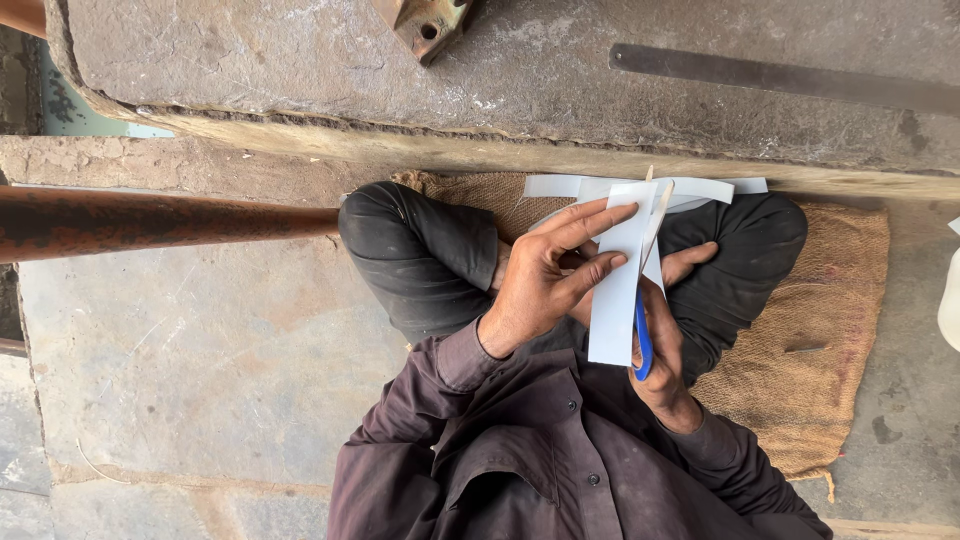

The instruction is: The person sits on the floor and handles white plastic strips, folding and pressing the ends of strips by hand, then uses scissors to cut the strips into shorter pieces, placing cut pieces on their lap. They occasionally reach up to touch a metal machine housing on the step above.

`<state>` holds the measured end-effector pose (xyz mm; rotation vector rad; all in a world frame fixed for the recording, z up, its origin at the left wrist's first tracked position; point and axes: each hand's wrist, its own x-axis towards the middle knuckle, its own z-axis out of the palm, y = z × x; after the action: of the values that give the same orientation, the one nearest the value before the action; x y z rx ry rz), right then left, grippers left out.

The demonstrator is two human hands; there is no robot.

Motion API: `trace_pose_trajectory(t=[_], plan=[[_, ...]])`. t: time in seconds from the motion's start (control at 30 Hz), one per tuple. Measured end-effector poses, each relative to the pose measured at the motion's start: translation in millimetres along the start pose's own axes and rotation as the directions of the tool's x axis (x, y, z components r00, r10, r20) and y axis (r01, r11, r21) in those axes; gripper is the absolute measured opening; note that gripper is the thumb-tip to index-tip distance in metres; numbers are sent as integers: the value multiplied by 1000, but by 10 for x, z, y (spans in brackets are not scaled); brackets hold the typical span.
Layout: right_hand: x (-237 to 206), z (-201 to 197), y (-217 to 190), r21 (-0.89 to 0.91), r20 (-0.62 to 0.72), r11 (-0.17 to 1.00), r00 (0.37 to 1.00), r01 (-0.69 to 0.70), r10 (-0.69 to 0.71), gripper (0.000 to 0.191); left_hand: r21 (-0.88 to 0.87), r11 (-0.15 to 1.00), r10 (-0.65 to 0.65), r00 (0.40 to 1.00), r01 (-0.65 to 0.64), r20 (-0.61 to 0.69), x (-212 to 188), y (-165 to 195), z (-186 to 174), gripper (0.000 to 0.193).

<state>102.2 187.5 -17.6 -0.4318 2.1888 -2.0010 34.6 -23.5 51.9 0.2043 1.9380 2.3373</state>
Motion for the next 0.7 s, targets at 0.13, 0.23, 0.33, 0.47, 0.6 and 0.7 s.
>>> trace_pose_trajectory(t=[0.13, 0.23, 0.33, 0.47, 0.6, 0.7], plan=[[-18, -1, 14, -7, -6, 1000, 1000, 0, 0, 82, 4, 1000, -15, 1000, 15, 10, 1, 18, -13, 52], [-55, -8, 50, -8, -12, 1000, 1000, 19, -20, 78, 25, 999, -20, 1000, 19, 8, 6, 29, -16, 52], [-113, -18, 106, -15, -28, 1000, 1000, -2, 2, 73, 37, 999, -29, 1000, 29, 5, 7, 26, -4, 52], [-137, -11, 119, 24, -99, 985, 980, -171, 172, 75, 47, 999, -26, 1000, 25, 8, 1, 20, -8, 51], [-64, 28, -17, 166, -180, 969, 961, -181, 211, 66, 56, 998, -10, 1000, 12, -22, -12, -26, -70, 53], [40, 29, -143, 275, -207, 944, 947, -184, 245, 63, 71, 997, -12, 998, 17, -69, -5, -106, -152, 53]])
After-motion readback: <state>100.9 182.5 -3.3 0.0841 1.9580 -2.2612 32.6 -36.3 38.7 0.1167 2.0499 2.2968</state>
